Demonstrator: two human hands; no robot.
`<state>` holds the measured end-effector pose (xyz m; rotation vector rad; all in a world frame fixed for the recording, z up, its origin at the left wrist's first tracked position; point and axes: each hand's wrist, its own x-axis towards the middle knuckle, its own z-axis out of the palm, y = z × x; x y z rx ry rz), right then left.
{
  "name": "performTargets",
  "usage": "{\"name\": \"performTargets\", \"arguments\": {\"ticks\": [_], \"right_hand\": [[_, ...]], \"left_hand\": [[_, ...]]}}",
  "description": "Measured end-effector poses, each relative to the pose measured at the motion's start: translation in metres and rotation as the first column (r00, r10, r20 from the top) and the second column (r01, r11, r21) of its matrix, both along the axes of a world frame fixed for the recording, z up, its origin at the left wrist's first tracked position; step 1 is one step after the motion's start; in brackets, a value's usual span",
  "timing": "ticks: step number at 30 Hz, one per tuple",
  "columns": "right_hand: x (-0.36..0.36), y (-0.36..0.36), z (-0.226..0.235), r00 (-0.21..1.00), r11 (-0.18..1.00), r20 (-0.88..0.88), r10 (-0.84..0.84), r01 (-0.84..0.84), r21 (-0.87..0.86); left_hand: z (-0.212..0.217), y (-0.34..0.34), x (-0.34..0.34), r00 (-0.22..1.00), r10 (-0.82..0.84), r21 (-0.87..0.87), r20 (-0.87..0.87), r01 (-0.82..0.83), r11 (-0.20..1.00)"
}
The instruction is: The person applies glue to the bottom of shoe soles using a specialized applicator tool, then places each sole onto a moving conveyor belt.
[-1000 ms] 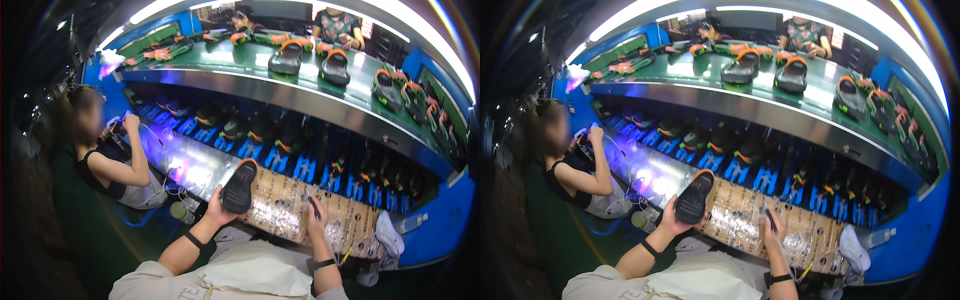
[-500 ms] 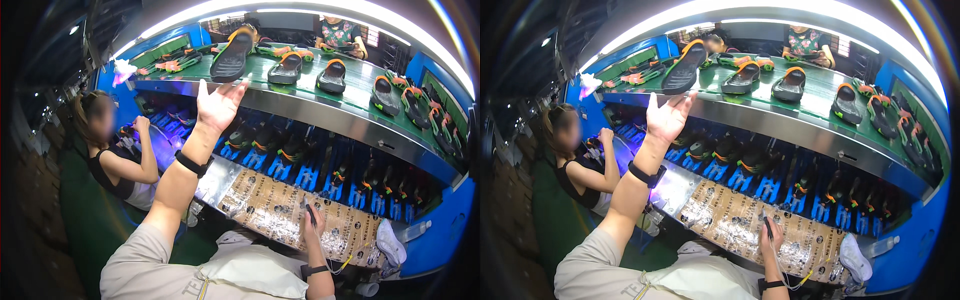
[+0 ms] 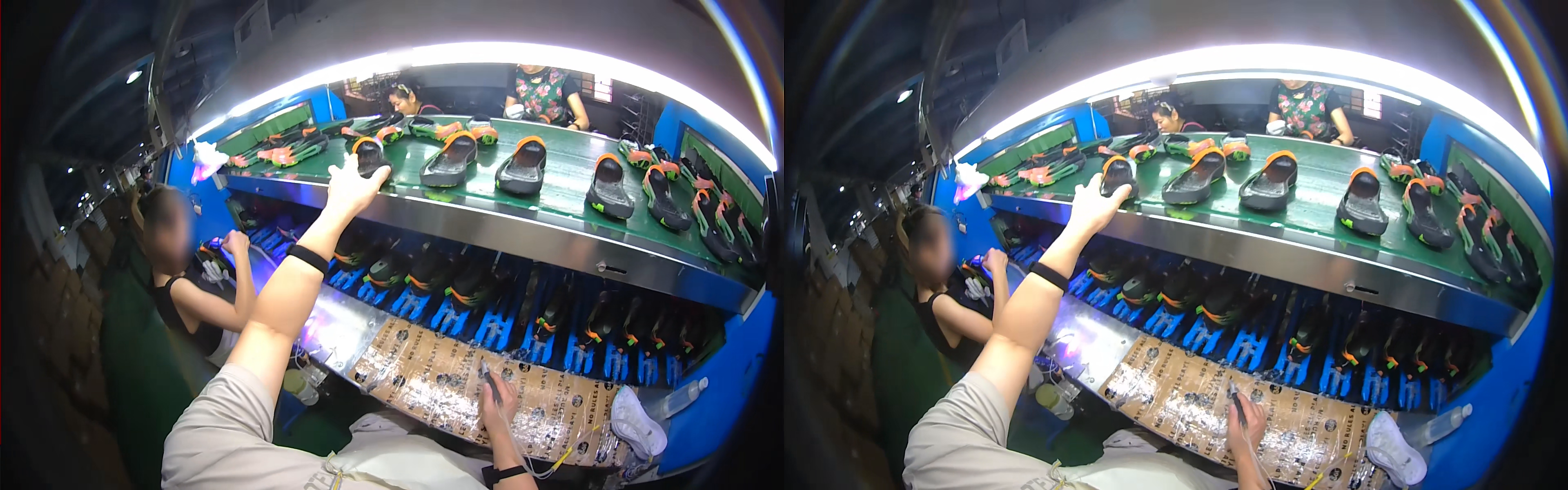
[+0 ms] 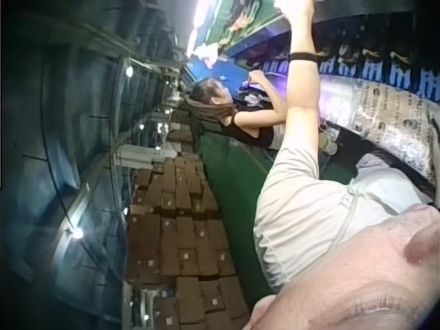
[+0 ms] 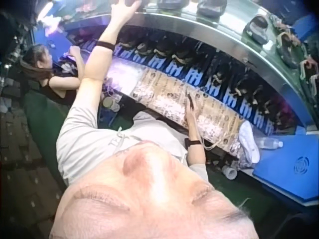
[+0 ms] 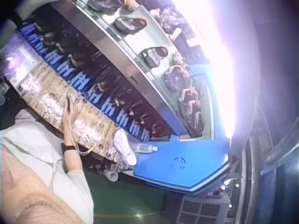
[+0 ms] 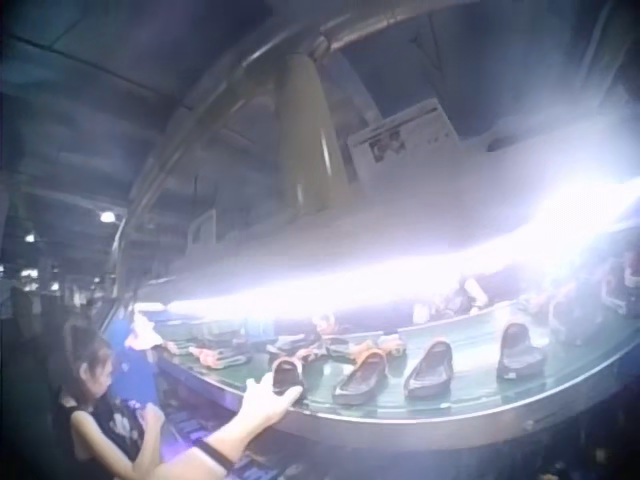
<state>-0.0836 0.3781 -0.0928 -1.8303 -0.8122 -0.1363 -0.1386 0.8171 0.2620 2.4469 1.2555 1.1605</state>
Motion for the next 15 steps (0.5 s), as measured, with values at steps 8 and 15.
{"name": "performTargets", "arguments": {"ticks": [8, 15], "right_hand": [[0.004, 0.0, -0.009, 1.0, 1.0, 0.003, 0.005, -0.005, 0.014], [-0.001, 0.004, 0.004, 0.997, 1.0, -0.068, 0.031, -0.031, 0.003]], "left_hand": [[0.007, 0.073, 0.046, 0.963, -0.179, 0.061, -0.201, 0.195, 0.979], [0.003, 0.171, 0.039, 0.975, -0.185, 0.022, -0.121, 0.189, 0.982]]}}
